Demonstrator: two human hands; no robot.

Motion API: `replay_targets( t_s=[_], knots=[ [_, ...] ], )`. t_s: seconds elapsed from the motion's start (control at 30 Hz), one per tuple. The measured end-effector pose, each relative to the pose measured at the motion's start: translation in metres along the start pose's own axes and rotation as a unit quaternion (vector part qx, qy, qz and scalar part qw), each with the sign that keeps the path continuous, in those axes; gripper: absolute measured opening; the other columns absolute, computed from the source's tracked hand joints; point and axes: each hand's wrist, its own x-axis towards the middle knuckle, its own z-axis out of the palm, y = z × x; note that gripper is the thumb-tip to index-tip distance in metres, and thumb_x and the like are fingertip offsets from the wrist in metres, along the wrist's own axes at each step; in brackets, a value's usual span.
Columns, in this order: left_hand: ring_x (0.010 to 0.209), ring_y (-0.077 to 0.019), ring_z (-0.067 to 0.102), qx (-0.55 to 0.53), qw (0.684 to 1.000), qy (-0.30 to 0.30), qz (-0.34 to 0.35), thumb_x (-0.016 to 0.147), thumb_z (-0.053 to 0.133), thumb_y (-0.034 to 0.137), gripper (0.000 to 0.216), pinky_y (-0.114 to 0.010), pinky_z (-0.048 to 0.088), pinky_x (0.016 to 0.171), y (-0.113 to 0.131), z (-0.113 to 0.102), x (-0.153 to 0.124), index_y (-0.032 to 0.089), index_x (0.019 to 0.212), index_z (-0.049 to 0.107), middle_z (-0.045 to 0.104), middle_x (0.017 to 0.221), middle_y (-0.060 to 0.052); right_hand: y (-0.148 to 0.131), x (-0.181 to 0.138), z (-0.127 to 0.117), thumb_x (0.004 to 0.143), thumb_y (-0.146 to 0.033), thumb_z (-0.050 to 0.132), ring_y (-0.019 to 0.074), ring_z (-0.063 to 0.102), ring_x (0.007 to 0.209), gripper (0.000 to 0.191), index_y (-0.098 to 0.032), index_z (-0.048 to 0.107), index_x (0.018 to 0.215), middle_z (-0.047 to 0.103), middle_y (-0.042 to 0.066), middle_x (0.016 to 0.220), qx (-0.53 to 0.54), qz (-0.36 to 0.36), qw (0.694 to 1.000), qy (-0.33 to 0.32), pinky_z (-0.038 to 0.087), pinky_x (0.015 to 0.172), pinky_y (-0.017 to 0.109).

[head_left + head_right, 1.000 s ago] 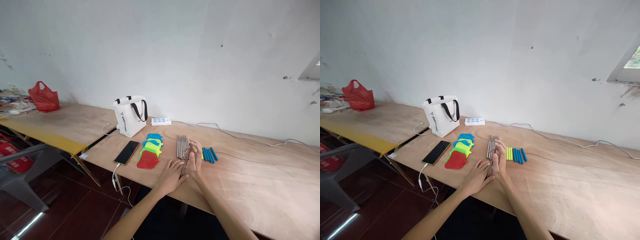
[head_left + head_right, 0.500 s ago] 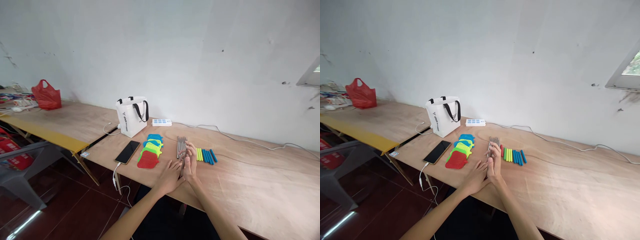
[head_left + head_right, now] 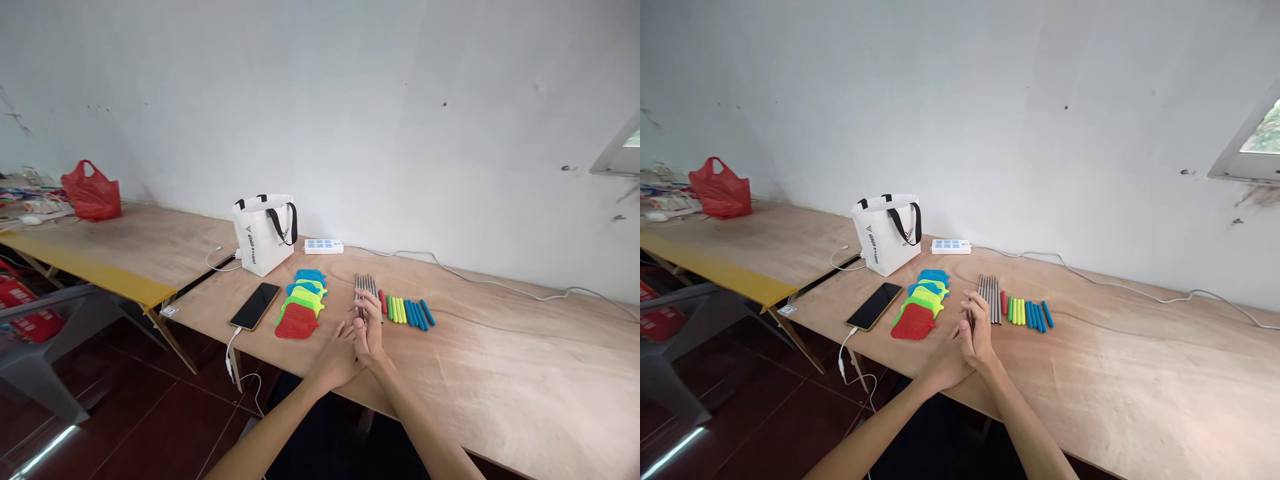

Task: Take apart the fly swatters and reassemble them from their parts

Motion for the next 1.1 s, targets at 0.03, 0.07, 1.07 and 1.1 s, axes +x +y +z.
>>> replay_targets(
  t_s=[0.03, 0.07, 1.07, 1.1],
  knots=[
    [0.143, -0.0290, 0.041, 0.007, 1.000, -0.006, 0.000, 0.099, 0.050, 0.026, 0.052, -0.049, 0.024, 0.123, 0.000, -0.001, 0.000, 0.025, 0.151, 0.043, 0.045, 0.158, -0.009, 0.002, 0.000, -0.001, 0.103, -0.033, 0.035, 0.0252, 0.061, 0.112, 0.033, -0.028, 0.043, 0.134, 0.046, 0.016, 0.141, -0.003, 0.003, 1.000, 0.003, 0.058, 0.077, 0.043],
    [0.144, -0.0279, 0.040, 0.014, 1.000, -0.010, -0.002, 0.099, 0.051, 0.029, 0.053, -0.050, 0.023, 0.123, 0.001, -0.001, 0.000, 0.026, 0.152, 0.042, 0.045, 0.158, -0.008, 0.006, 0.000, -0.002, 0.102, -0.033, 0.036, 0.0251, 0.061, 0.112, 0.033, -0.028, 0.043, 0.135, 0.045, 0.016, 0.143, -0.008, 0.007, 1.000, 0.004, 0.058, 0.077, 0.043],
    [0.093, -0.0305, 0.068, 0.108, 0.955, 0.048, -0.273, 0.104, 0.043, 0.041, 0.030, -0.036, 0.044, 0.079, -0.010, -0.020, 0.012, 0.019, 0.108, 0.063, 0.075, 0.093, -0.009, 0.084, 0.003, -0.056, 0.105, -0.045, 0.036, 0.0242, 0.055, 0.130, 0.057, -0.028, 0.024, 0.158, 0.046, 0.013, 0.152, -0.172, 0.157, 0.956, -0.176, 0.047, 0.107, 0.044],
    [0.094, -0.0302, 0.067, 0.090, 0.959, 0.040, -0.266, 0.102, 0.046, 0.043, 0.031, -0.035, 0.044, 0.078, -0.010, -0.023, 0.011, 0.019, 0.116, 0.060, 0.074, 0.093, -0.008, 0.083, 0.003, -0.056, 0.106, -0.043, 0.035, 0.0241, 0.054, 0.131, 0.055, -0.028, 0.026, 0.157, 0.047, 0.012, 0.152, -0.185, 0.145, 0.953, -0.190, 0.047, 0.107, 0.044]
  ],
)
